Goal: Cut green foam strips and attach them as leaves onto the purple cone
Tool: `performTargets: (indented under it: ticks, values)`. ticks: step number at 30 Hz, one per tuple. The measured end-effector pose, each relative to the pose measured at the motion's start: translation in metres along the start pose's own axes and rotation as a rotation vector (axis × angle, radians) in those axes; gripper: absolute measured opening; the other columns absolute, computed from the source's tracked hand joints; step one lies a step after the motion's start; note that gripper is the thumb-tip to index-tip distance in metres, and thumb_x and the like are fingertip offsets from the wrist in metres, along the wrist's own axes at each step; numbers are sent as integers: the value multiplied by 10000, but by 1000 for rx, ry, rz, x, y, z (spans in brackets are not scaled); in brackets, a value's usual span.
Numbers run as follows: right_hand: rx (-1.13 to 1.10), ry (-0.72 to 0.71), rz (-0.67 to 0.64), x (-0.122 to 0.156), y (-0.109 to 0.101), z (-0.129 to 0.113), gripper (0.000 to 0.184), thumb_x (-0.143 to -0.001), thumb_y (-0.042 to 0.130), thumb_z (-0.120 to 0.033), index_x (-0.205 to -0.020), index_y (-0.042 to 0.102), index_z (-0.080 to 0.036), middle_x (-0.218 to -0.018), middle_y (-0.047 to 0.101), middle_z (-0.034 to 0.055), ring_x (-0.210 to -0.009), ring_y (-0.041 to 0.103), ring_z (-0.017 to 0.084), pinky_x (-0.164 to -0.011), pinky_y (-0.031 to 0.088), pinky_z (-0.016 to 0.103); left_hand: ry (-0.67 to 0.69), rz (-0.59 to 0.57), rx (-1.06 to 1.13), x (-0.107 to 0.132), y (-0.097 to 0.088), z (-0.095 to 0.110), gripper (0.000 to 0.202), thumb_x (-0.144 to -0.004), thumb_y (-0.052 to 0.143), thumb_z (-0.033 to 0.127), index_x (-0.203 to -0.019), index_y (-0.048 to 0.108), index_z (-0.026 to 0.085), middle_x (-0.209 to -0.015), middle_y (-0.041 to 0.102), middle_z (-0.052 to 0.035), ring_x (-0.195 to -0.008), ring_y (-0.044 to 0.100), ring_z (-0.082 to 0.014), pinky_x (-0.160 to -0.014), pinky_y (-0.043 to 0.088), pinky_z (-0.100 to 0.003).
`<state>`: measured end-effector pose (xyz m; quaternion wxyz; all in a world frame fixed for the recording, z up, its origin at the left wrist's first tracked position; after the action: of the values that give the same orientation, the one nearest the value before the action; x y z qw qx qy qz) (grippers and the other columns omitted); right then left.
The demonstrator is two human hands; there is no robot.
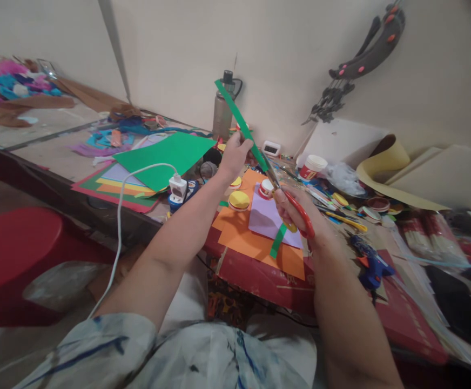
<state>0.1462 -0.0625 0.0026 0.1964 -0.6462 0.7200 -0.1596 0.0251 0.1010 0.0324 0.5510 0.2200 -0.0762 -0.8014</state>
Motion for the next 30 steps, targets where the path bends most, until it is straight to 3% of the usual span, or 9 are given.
performTargets:
  ticks: [18,24,30]
  values:
    - [-68,59,-11,1,3,2,691,-776,616,-907,-841,548,-223,-548,466,-63,-401,372,77,-387,291,229,-30,8,18,0,-2,0,175,-898,640,236,-882,466,233,-610,574,52,-508,576,-92,-555,476,-215]
    - [59,-3,-5,-2,0,2,740,-808,502,-953,-848,562,-217,-577,531,-26,-441,477,101,-420,392,236,-52,-29,69,3,4,-2,218,-898,646,229,-824,442,227,-600,561,55,-480,560,-84,-515,443,-213]
    - [39,-10,56,-1,-3,1,756,-806,493,-966,-861,564,-215,-585,539,-11,-437,482,107,-413,416,247,-130,-55,87,11,13,-7,261,-883,701,240,-812,450,220,-600,593,51,-505,603,-92,-534,490,-219]
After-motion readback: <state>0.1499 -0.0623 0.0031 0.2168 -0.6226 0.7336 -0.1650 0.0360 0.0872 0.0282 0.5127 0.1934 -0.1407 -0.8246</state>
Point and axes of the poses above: each hand's wrist, its own x-axis away from the middle knuckle, its own y-axis out of the palm, z = x × y, the point moved 9 cm from there along -x, towards the middle knuckle
